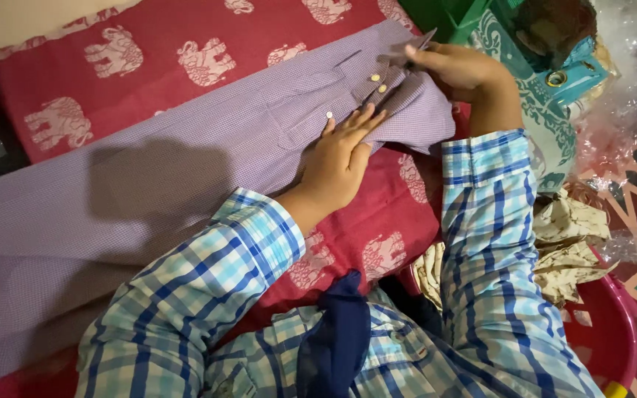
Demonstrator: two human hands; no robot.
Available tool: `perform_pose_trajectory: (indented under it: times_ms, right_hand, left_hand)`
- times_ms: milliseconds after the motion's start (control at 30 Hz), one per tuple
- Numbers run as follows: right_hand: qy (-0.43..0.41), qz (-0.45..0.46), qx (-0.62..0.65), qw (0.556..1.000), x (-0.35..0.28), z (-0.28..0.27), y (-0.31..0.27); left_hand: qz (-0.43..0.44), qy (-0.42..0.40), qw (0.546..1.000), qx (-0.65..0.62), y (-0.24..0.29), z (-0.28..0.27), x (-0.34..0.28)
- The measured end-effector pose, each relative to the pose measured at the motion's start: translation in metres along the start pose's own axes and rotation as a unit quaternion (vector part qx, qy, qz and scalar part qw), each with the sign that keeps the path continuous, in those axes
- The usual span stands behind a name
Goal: The person folds a light purple checkered shirt on a red patterned surface. They smooth the fabric, fold the sleeves and sides inward, fold the bottom up, and then fold the shirt in half to create a neat stack.
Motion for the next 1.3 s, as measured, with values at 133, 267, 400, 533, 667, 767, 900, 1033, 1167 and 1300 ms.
perform_pose_trajectory:
  times_ms: [133, 267, 400, 533, 667, 767, 900, 1033, 1167, 1300]
  right_hand:
    - [0.024, 0.001, 0.013, 1.0, 0.012, -0.016, 0.012]
    - [0.057, 0.047, -0.152, 0.986, 0.007, -0.041, 0.026]
    - [0.013, 0.087, -0.108, 0.99, -0.015, -0.005, -0.003]
    - [0.004, 0.046, -0.275, 0.96, 0.008, -0.012, 0.005]
    - [-0.046, -0.042, -0.006, 0.998, 0.01, 0.005, -0.005]
    - [-0.046, -0.082, -0.078, 0.993, 0.011, 0.006, -0.014]
    - [-0.02, -0.048, -0.052, 0.997, 0.006, 0.009, -0.014]
    - [-0.033, -0.107, -0.124, 0.986, 0.012, 0.003, -0.01]
    - [-0.013, -0.099, -0.104, 0.99, 0.011, 0.006, -0.014]
    - [0.02, -0.134, -0.195, 0.971, 0.004, 0.002, -0.035]
  left_hand:
    - [0.012, -0.012, 0.999, 0.039, 0.012, -0.005, -0.003]
    - [0.021, -0.026, 0.996, 0.079, 0.021, -0.008, -0.005]
    - [0.02, -0.036, 0.995, 0.085, 0.021, -0.006, -0.005]
    - [0.018, -0.065, 0.989, 0.129, 0.022, 0.0, -0.004]
    - [0.028, -0.066, 0.981, 0.178, 0.027, 0.002, -0.004]
    - [0.046, -0.042, 0.987, 0.15, 0.041, -0.014, -0.002]
    - [-0.017, -0.162, 0.958, 0.237, 0.053, -0.06, -0.001]
    - [-0.078, -0.163, 0.927, 0.329, 0.009, -0.108, -0.021]
    - [-0.039, -0.121, 0.899, 0.419, -0.035, -0.118, -0.053]
    - [-0.043, -0.138, 0.905, 0.4, -0.045, -0.118, -0.059]
Point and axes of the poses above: each hand's wrist, its own x-axis towards the middle knuckle, its own z-axis out of the palm, y = z × x, the point moved 7 cm from there along x, towards the middle knuckle, and after that the axes turned 3 degrees about x, right-handed, at the moved point
